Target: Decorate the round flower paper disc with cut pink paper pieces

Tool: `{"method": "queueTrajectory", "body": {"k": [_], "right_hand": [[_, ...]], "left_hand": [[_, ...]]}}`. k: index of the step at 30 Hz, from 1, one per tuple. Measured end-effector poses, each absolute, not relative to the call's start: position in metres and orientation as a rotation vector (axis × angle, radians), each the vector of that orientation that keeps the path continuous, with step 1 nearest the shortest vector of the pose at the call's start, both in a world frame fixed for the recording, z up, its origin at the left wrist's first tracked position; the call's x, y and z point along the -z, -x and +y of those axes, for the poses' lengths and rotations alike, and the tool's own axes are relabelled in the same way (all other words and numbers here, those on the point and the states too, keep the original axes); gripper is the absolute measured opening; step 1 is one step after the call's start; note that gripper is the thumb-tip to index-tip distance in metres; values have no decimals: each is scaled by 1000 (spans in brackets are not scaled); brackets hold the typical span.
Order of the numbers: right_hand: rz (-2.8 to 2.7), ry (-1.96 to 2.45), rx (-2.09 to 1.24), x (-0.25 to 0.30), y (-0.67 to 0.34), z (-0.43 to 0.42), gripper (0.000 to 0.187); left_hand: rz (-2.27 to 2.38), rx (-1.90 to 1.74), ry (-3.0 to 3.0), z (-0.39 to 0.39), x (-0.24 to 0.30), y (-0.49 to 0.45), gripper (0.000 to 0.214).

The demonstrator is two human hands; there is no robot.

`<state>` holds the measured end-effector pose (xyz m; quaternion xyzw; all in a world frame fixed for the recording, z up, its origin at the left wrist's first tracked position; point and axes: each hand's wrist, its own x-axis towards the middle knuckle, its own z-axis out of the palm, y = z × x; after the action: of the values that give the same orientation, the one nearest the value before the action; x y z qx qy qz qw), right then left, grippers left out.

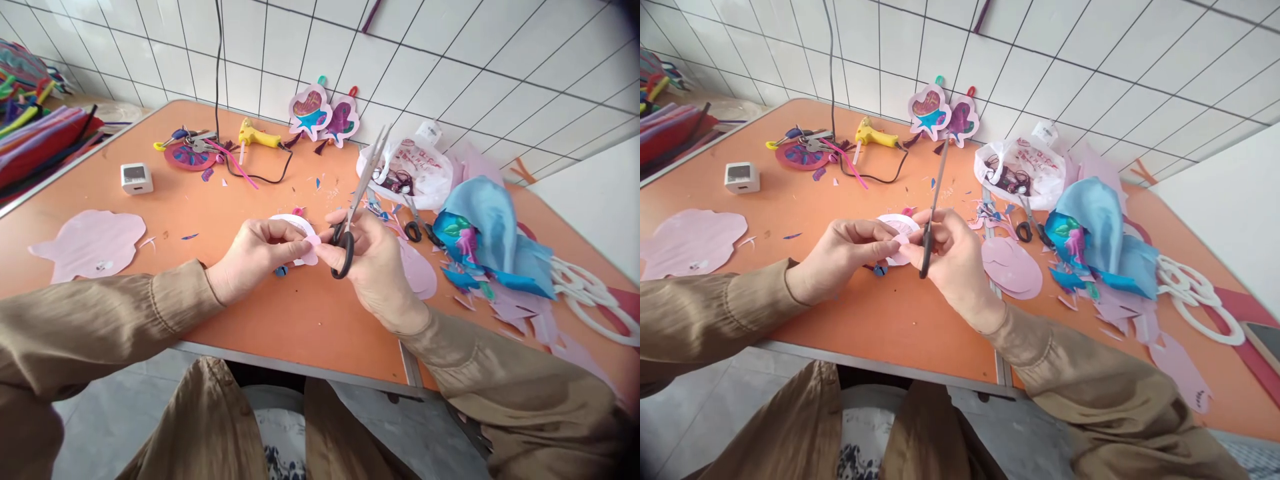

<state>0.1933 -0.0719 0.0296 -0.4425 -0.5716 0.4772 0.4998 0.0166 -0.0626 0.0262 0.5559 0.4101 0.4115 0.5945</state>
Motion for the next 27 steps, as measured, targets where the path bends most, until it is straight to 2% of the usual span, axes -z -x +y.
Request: {"method": "queueTrajectory", "body": {"k": [6, 13, 21, 27], "right_hand": [[-1440, 1076, -1223, -30, -193, -70, 35], [-1385, 1095, -1287, -28, -197, -65, 35], [-1462, 1065, -1357, -29, -195, -66, 35], [-1476, 982, -1290, -28, -203, -66, 39]], "left_hand": [[990, -900, -1459, -62, -30, -17, 20], [918, -814, -1276, -52, -31, -6, 42], [859, -574, -1453, -51, -37, -7, 18], [814, -688, -1373, -53, -38, -6, 19]]}}
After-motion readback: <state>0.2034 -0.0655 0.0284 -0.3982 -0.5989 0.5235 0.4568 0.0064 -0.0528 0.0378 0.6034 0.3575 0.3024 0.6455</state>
